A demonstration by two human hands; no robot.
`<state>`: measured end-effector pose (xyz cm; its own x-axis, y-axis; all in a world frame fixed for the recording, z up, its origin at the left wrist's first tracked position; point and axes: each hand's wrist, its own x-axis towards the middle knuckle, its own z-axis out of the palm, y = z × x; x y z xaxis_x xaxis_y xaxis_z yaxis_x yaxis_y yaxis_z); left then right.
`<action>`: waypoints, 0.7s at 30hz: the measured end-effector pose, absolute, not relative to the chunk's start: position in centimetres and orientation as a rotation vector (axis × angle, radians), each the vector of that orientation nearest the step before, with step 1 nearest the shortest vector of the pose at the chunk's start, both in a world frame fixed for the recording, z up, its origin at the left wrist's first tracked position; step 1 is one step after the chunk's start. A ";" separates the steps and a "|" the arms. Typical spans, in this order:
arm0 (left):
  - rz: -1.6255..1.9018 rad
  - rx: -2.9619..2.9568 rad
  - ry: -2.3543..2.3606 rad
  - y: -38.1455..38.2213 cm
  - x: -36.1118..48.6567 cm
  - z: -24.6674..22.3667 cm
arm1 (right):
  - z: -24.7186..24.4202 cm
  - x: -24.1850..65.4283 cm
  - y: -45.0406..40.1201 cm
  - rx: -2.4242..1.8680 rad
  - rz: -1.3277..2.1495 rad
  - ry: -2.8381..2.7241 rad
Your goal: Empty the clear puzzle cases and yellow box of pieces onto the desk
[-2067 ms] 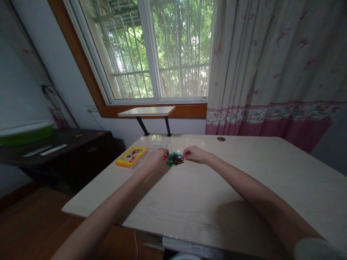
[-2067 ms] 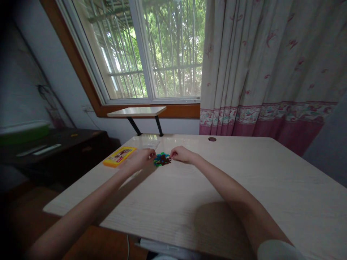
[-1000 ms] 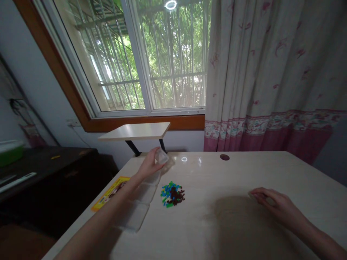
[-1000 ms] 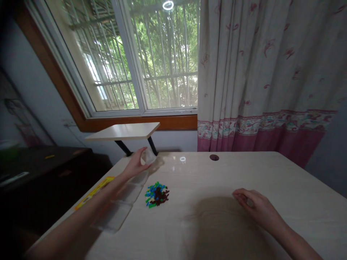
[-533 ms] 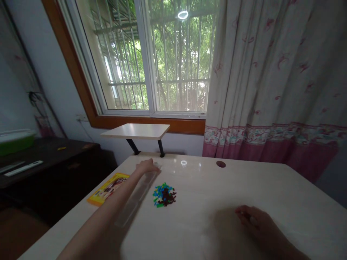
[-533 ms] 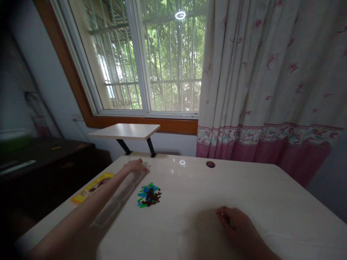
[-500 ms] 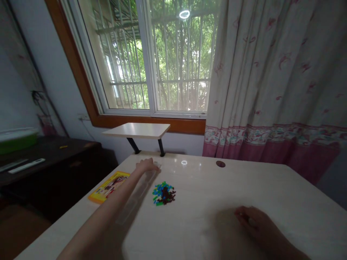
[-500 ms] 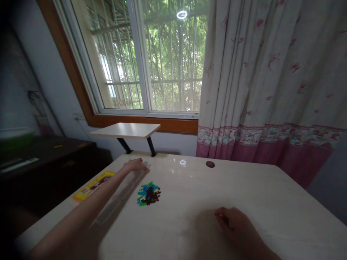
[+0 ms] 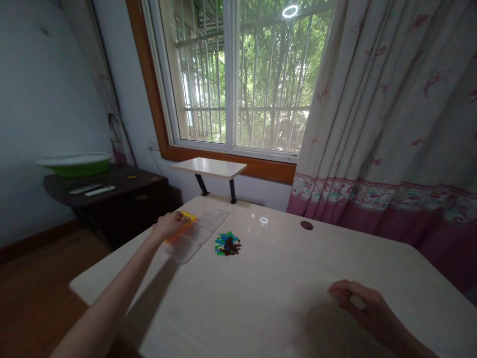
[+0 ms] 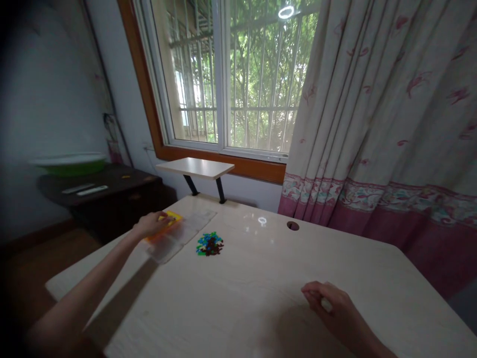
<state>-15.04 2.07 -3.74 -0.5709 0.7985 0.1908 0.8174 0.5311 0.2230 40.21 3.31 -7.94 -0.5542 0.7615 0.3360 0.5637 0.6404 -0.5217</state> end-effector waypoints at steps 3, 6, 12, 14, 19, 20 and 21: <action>-0.468 -1.598 -2.549 0.5 -11.7 -4.4 | -8.0 39.9 3.3 -1.057 0.575 -2.312; -0.497 -1.866 -2.325 0.1 -6.8 -4.5 | -8.0 38.9 3.5 -1.097 0.670 -2.277; -0.501 -2.342 -2.052 0.8 3.4 -5.0 | -8.3 34.8 4.2 -1.205 0.857 -2.078; -0.460 -2.444 -1.986 1.3 5.8 -5.5 | -8.7 32.8 4.7 -1.213 0.900 -1.984; -0.461 -2.517 -1.952 2.4 9.4 -6.5 | -10.0 28.5 5.7 -1.249 0.890 -1.849; -0.457 -2.519 -1.954 2.5 9.8 -6.7 | -10.2 28.1 5.6 -1.262 0.847 -1.848; -0.453 -2.519 -1.952 2.4 10.2 -6.9 | -10.4 27.9 5.5 -1.286 0.780 -1.855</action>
